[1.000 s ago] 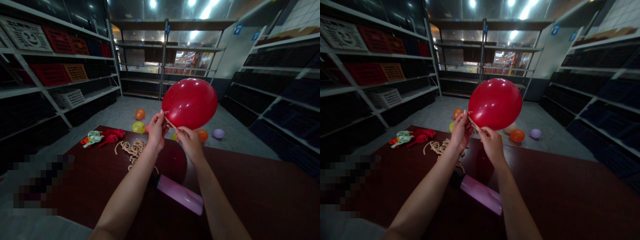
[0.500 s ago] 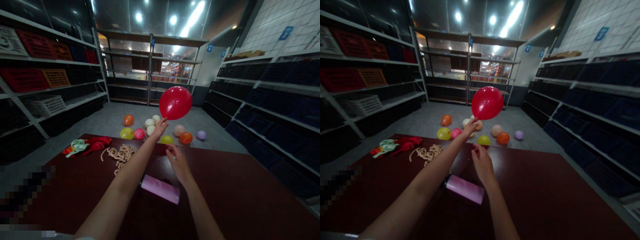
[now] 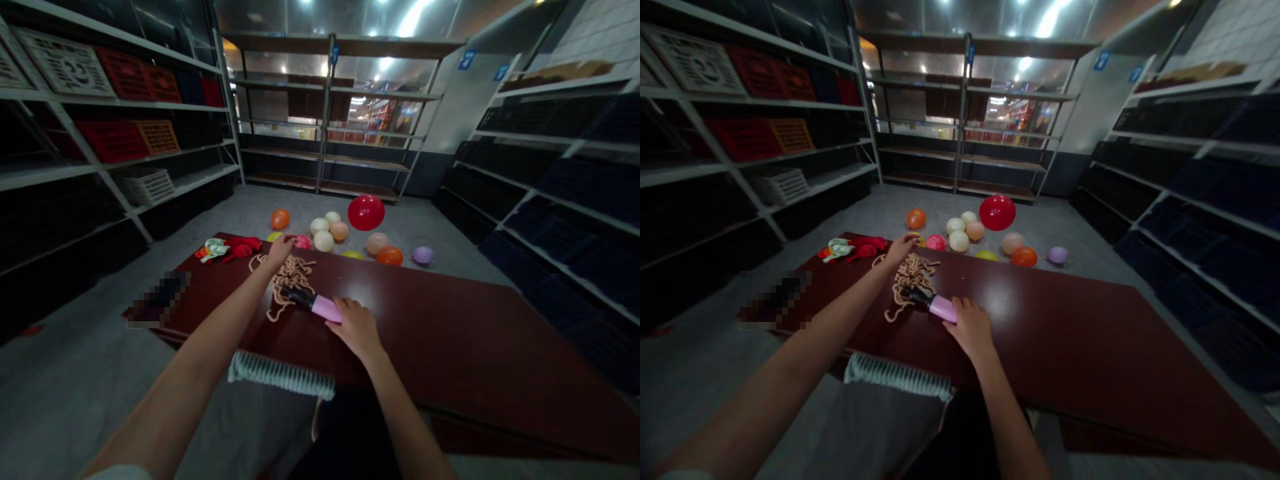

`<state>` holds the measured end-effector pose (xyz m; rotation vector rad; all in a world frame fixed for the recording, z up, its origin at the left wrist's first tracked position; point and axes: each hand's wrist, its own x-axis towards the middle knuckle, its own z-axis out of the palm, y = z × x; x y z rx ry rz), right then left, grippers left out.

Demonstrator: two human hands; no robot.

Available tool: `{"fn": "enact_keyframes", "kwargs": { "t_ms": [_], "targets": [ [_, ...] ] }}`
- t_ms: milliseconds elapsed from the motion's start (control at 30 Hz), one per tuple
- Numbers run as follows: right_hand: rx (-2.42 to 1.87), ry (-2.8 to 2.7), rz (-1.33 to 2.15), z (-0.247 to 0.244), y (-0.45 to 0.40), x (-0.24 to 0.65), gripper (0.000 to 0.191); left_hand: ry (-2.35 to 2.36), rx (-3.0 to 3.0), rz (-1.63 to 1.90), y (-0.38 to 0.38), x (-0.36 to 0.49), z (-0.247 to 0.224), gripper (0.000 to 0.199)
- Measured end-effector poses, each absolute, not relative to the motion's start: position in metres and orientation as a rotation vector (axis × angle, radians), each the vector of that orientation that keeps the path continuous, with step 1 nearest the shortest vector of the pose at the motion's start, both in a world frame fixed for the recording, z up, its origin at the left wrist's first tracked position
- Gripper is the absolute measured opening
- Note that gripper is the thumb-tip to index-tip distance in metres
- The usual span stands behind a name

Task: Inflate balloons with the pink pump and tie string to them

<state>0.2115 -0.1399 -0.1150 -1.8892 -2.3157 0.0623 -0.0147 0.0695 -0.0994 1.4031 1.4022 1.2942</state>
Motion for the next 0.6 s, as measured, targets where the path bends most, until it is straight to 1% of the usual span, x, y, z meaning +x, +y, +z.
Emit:
{"fn": "enact_keyframes", "kwargs": {
  "t_ms": [67,167,267,367,433,533,600],
  "targets": [
    [-1.929,-2.320,0.035,-0.111,-0.143,0.209,0.045,1.487,1.441,1.310,0.042,-0.046,-0.109,0.024],
    [-1.932,-2.279,0.096,-0.107,-0.145,0.209,0.047,1.570,1.503,1.325,-0.002,-0.080,-0.126,0.025],
    [-1.932,-2.150,0.270,-0.106,-0.145,0.212,0.046,1.647,1.534,1.271,-0.040,-0.097,-0.141,0.024],
    [-1.890,-1.891,0.451,-0.109,-0.145,0.216,0.051,1.694,1.618,1.176,-0.067,-0.101,-0.149,0.020],
    [-1.777,-1.659,0.690,-0.113,-0.145,0.217,0.050,1.653,1.756,1.131,-0.079,-0.099,-0.151,0.021],
    [-1.532,-1.297,1.232,-0.118,-0.150,0.215,0.048,1.516,1.965,1.069,-0.089,-0.091,-0.154,0.032],
    [-1.397,-1.175,1.421,-0.121,-0.156,0.213,0.051,1.448,2.056,1.052,-0.090,-0.085,-0.158,0.033]
  ]
}}
